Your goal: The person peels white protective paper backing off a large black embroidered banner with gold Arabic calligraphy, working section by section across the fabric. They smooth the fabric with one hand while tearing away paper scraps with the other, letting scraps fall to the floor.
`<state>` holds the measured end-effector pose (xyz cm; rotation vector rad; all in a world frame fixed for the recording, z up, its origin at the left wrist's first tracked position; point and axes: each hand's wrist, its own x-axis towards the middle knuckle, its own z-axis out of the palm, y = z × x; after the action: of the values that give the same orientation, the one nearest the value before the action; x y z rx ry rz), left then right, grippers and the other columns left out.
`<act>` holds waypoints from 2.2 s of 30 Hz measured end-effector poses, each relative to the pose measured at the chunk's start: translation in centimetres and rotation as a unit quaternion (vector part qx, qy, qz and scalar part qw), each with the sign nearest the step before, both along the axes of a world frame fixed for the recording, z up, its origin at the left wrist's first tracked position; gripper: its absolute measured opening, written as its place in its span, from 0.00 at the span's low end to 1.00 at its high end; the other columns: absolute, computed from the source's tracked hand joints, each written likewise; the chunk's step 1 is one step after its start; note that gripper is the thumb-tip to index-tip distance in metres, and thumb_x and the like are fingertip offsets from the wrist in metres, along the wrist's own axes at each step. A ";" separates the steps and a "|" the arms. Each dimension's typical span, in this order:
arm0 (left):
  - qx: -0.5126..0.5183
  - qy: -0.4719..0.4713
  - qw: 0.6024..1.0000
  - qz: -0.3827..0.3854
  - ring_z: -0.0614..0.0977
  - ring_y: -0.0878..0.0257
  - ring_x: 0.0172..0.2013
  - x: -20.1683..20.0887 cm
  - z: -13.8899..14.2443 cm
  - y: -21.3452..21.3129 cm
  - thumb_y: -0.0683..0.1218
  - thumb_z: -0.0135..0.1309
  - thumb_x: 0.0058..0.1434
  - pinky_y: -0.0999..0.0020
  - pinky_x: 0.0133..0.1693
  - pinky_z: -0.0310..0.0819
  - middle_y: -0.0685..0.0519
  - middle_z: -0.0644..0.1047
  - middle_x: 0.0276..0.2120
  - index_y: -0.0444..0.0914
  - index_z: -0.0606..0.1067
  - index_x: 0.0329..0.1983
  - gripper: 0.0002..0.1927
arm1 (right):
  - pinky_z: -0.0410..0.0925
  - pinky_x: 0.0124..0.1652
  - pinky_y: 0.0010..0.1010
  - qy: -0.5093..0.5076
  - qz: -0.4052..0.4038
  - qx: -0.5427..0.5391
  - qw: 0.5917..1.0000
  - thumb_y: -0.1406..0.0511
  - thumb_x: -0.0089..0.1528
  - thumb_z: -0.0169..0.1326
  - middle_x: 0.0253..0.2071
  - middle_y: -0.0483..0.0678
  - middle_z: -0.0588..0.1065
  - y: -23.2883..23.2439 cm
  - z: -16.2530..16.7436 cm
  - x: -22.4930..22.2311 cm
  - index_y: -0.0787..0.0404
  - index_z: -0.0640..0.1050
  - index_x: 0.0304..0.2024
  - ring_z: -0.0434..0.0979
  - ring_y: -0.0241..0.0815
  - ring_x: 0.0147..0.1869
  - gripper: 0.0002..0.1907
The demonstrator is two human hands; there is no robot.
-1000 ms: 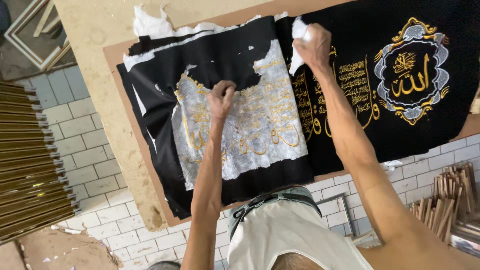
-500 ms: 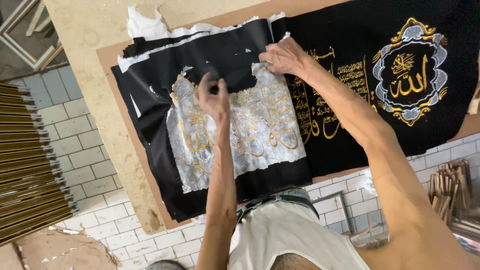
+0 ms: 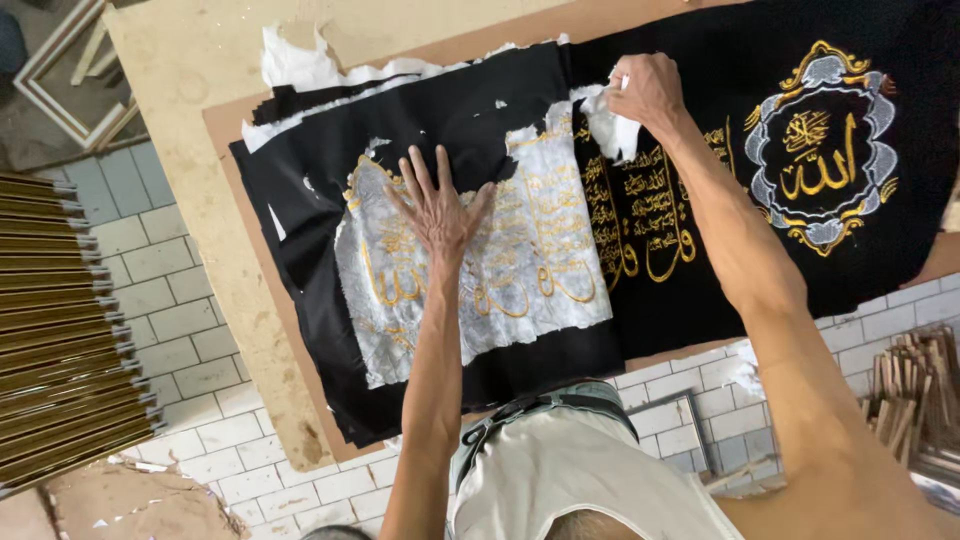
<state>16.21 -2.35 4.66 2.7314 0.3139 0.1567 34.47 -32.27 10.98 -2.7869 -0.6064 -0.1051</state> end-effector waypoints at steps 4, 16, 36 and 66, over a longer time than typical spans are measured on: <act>-0.006 -0.004 1.000 -0.006 0.48 0.45 0.76 -0.3 -0.2 0.0 0.78 0.51 0.57 0.32 0.70 0.25 0.40 0.50 0.76 0.43 0.60 0.76 0.53 | 0.54 0.13 0.24 0.192 -0.085 0.132 0.969 0.52 0.64 0.63 0.16 0.36 0.70 1.7 0.8 -1.2 0.55 0.72 0.17 0.68 0.29 0.15 0.26; -0.005 0.022 1.000 -0.001 0.47 0.45 0.76 0.1 0.4 0.1 0.77 0.51 0.55 0.33 0.69 0.23 0.41 0.49 0.76 0.45 0.60 0.76 0.53 | 0.64 0.22 0.29 -0.123 -0.055 -0.076 0.988 0.67 0.55 0.60 0.20 0.47 0.72 -1.3 -0.8 1.3 0.56 0.75 0.22 0.72 0.40 0.20 0.08; -0.001 -0.007 1.000 0.025 0.55 0.43 0.74 -31.5 0.1 8.3 0.63 0.59 0.64 0.43 0.72 0.42 0.36 0.56 0.74 0.29 0.57 0.75 0.48 | 0.68 0.38 0.47 -0.090 0.146 0.118 0.978 0.53 0.56 0.66 0.31 0.58 0.73 7.1 -6.9 -30.0 0.67 0.78 0.35 0.72 0.55 0.38 0.23; 0.000 -0.168 0.986 0.012 0.58 0.53 0.73 -15.8 7.4 22.4 0.49 0.52 0.74 0.47 0.72 0.40 0.55 0.65 0.73 0.43 0.67 0.74 0.25 | 0.75 0.44 0.40 0.077 0.316 0.141 0.935 0.67 0.61 0.64 0.46 0.50 0.79 39.3 1.2 -19.4 0.57 0.80 0.50 0.84 0.51 0.45 0.14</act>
<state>0.40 20.03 12.08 2.6400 0.2506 0.6135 15.12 7.01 12.15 -2.1797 -1.2900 0.1493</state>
